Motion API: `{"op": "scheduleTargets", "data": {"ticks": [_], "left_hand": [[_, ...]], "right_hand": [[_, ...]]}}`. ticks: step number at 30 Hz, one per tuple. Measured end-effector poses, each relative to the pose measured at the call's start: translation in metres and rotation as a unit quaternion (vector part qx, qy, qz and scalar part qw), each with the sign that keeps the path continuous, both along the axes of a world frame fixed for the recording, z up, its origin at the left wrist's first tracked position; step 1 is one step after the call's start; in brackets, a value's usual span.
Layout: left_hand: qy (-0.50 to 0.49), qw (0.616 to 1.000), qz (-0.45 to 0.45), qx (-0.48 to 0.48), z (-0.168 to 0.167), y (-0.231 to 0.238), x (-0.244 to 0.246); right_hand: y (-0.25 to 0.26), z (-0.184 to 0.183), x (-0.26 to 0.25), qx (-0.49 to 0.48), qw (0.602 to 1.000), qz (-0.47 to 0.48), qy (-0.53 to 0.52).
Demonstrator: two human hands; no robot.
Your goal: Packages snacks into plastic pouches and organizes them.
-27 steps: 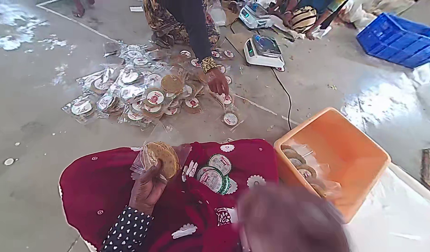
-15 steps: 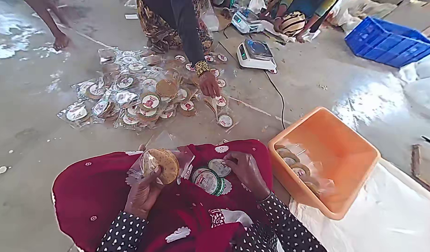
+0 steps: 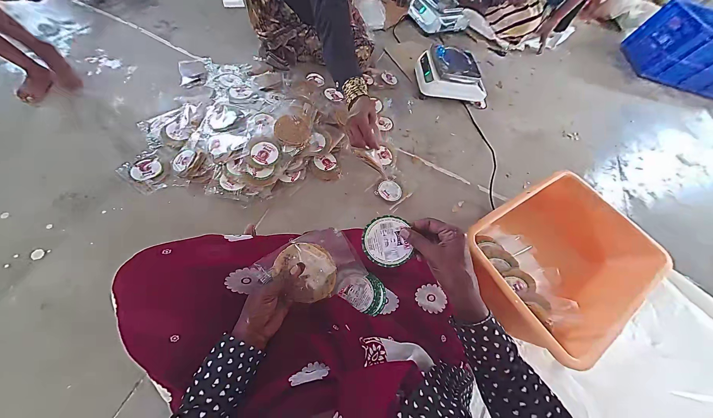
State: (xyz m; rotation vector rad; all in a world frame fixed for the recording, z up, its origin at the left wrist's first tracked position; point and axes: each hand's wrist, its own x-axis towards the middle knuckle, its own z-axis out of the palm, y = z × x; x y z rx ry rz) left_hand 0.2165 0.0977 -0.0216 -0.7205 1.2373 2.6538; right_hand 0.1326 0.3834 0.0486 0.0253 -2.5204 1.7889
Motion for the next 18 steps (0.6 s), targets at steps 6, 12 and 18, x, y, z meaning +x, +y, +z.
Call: {"op": "scheduleTargets", "data": {"ticks": [6,12,18], "left_hand": [[-0.006,1.0,-0.016,-0.005,0.006,0.001,0.002],[-0.007,0.999,-0.039,0.002,0.008,0.002,0.004],[-0.013,0.999,-0.044,-0.01,0.007,0.002,0.005]], "right_hand": [[-0.026,0.0,-0.002,-0.081,0.989,0.089,-0.086],[-0.049,-0.002,-0.004,-0.122,0.965,0.16,-0.168],[-0.062,-0.012,0.006,-0.02,0.981,0.182,-0.063]]}}
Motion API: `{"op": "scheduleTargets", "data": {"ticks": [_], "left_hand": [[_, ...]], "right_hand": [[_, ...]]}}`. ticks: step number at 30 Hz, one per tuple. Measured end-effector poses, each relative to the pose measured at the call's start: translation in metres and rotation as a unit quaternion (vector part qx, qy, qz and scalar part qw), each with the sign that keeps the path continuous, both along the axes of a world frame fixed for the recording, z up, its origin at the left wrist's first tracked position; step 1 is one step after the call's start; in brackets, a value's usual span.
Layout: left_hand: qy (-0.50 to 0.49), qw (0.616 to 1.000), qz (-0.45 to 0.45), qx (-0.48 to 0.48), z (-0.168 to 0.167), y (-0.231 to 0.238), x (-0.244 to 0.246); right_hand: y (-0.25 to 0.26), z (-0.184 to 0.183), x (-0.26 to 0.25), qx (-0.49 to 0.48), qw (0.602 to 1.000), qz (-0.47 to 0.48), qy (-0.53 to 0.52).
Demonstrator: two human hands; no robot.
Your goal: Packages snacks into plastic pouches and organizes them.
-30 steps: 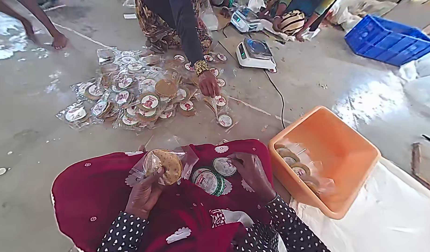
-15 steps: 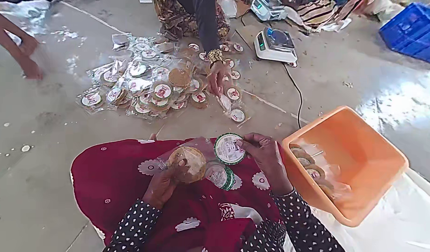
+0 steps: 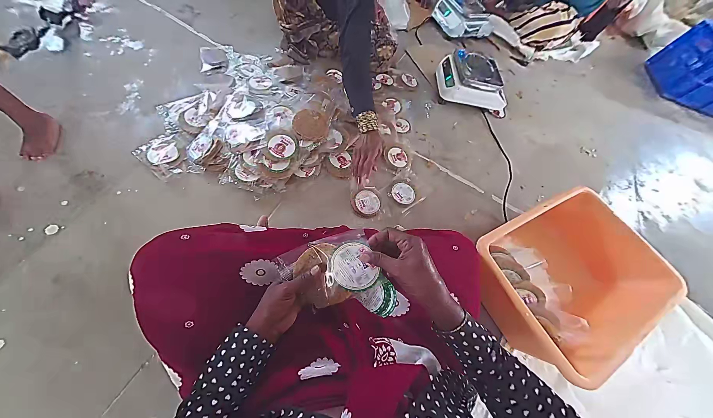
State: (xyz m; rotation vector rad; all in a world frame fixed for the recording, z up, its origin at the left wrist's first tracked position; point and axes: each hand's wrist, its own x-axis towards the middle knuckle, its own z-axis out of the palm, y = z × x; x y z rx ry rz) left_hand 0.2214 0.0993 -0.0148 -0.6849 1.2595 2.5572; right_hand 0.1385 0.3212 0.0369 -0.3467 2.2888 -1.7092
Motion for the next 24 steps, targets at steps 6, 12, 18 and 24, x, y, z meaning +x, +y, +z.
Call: {"op": "scheduleTargets", "data": {"ticks": [6,12,18,24], "left_hand": [[0.008,0.999,-0.031,-0.011,-0.001,0.003,0.001],[0.006,0.999,-0.033,-0.015,-0.006,0.008,0.005],[0.008,1.0,-0.023,-0.003,-0.007,0.007,0.004],[0.002,0.999,-0.028,-0.017,-0.006,0.011,0.004]], "right_hand": [[0.002,-0.013,0.002,0.0,0.999,0.012,-0.042],[-0.014,-0.017,0.009,0.005,0.998,0.029,-0.048],[0.006,-0.012,0.004,-0.051,0.994,0.063,-0.07],[0.012,0.004,0.015,-0.072,0.99,0.098,-0.073]]}}
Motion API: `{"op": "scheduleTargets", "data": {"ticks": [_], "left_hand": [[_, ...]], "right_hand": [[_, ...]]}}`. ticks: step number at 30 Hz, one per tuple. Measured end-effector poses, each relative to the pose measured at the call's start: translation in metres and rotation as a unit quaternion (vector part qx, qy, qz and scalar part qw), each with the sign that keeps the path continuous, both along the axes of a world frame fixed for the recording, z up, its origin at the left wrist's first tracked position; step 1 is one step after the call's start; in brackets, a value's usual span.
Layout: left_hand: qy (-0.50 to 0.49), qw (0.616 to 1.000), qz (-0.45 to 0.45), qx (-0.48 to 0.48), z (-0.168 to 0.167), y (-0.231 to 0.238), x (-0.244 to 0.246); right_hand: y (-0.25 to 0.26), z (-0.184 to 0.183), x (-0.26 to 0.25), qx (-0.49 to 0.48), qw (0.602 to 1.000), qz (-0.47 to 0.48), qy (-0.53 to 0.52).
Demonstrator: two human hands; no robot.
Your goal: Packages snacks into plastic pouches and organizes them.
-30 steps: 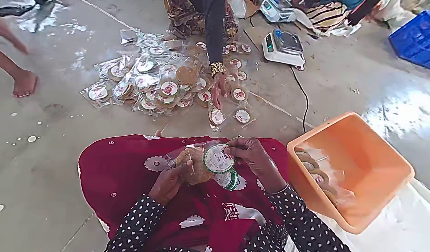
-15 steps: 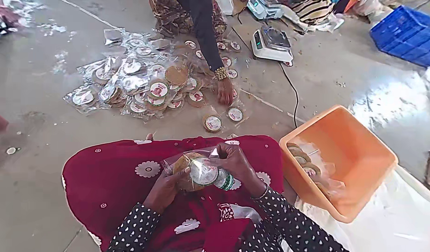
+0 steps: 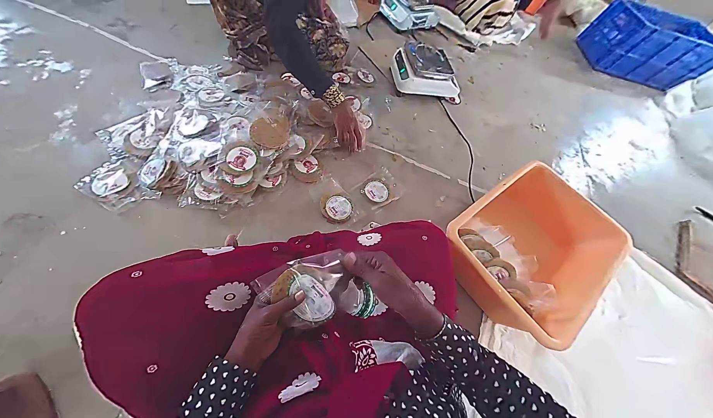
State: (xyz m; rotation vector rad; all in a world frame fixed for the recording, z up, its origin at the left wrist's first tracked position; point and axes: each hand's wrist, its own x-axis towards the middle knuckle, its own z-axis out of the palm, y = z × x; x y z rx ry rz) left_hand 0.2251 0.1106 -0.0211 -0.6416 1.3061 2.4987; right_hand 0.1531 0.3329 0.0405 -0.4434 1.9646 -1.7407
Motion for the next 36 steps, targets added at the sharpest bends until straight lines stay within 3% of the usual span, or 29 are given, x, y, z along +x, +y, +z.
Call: {"op": "scheduleTargets", "data": {"ticks": [2,5,8,10,14,18,22,26,29,33,36], "left_hand": [[0.003,1.0,0.009,-0.003,-0.003,-0.001,0.001],[0.024,0.999,-0.02,-0.032,0.0,0.005,0.0],[0.112,0.988,-0.102,-0.02,-0.008,-0.004,-0.007],[0.127,0.983,-0.133,-0.02,-0.011,-0.015,-0.014],[0.11,0.987,-0.103,-0.052,-0.007,-0.028,-0.022],[0.104,0.99,-0.067,-0.067,0.003,-0.03,-0.037],[0.11,0.986,-0.063,-0.111,0.017,-0.032,-0.058],[0.095,0.981,-0.078,-0.152,0.026,-0.047,-0.087],[0.055,0.987,-0.052,-0.144,0.026,-0.053,-0.114],[-0.056,0.989,0.024,-0.133,-0.006,-0.054,-0.135],[-0.115,0.982,0.039,-0.144,-0.017,-0.055,-0.142]], "right_hand": [[-0.003,0.003,0.005,0.003,0.999,-0.022,0.024],[-0.001,0.008,0.01,0.103,0.986,-0.046,0.127],[0.036,0.024,0.002,0.102,0.962,-0.166,0.19],[0.082,0.043,-0.003,0.144,0.918,-0.252,0.271],[0.185,0.07,0.001,0.365,0.776,-0.339,0.388],[0.274,0.051,0.014,0.508,0.728,-0.33,0.32],[0.312,0.03,0.03,0.574,0.741,-0.28,0.209],[0.287,0.03,0.003,0.519,0.758,-0.313,0.24],[0.216,0.022,-0.056,0.426,0.815,-0.299,0.256],[0.095,-0.039,-0.159,0.349,0.902,-0.149,0.206],[0.026,-0.091,-0.228,0.393,0.897,-0.022,0.201]]}}
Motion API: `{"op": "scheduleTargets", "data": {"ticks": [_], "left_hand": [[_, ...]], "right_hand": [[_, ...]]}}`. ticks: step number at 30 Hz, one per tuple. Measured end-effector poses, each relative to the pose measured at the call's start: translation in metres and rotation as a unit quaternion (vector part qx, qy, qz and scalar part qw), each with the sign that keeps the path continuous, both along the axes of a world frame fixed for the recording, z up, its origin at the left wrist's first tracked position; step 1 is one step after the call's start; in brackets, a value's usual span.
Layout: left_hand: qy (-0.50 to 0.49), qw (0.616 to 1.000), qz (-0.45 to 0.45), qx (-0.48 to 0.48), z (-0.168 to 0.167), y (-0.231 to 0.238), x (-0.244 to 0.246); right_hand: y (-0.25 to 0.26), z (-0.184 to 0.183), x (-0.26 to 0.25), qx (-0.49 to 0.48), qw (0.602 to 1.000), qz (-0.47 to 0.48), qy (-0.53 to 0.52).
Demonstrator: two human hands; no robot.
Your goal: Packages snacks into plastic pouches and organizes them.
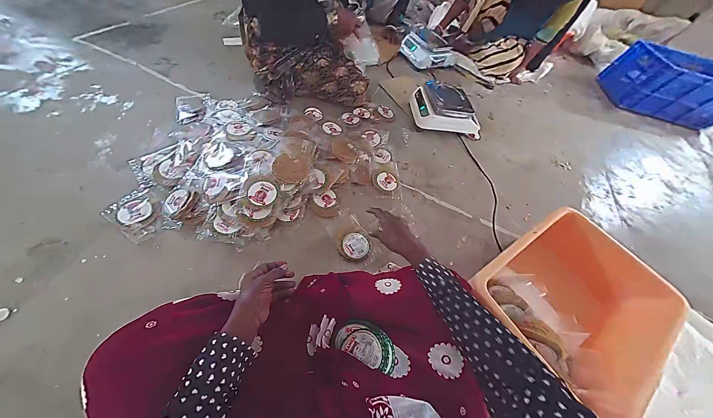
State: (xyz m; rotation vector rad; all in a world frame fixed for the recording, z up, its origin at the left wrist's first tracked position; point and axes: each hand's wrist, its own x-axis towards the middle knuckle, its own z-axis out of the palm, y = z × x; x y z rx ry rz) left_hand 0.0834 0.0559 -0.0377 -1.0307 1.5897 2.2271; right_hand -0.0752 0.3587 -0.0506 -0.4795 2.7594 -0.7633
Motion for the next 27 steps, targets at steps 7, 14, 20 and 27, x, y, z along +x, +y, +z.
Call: {"op": "scheduleTargets", "data": {"ticks": [7,14,20,27], "left_hand": [[0.023,1.0,-0.014,-0.007,-0.003,-0.002,-0.011],[0.025,0.999,-0.029,-0.007,-0.003,0.0,-0.015],[0.028,0.999,-0.031,-0.003,-0.005,0.003,-0.009],[0.12,0.908,-0.192,0.353,0.009,0.031,0.039]], "right_hand": [[-0.068,-0.049,-0.077,0.183,0.977,0.08,-0.074],[-0.067,0.001,-0.054,0.187,0.975,0.12,-0.03],[-0.062,0.098,0.007,0.048,0.989,0.107,0.09],[-0.034,0.169,0.096,-0.303,0.913,0.167,0.216]]}}
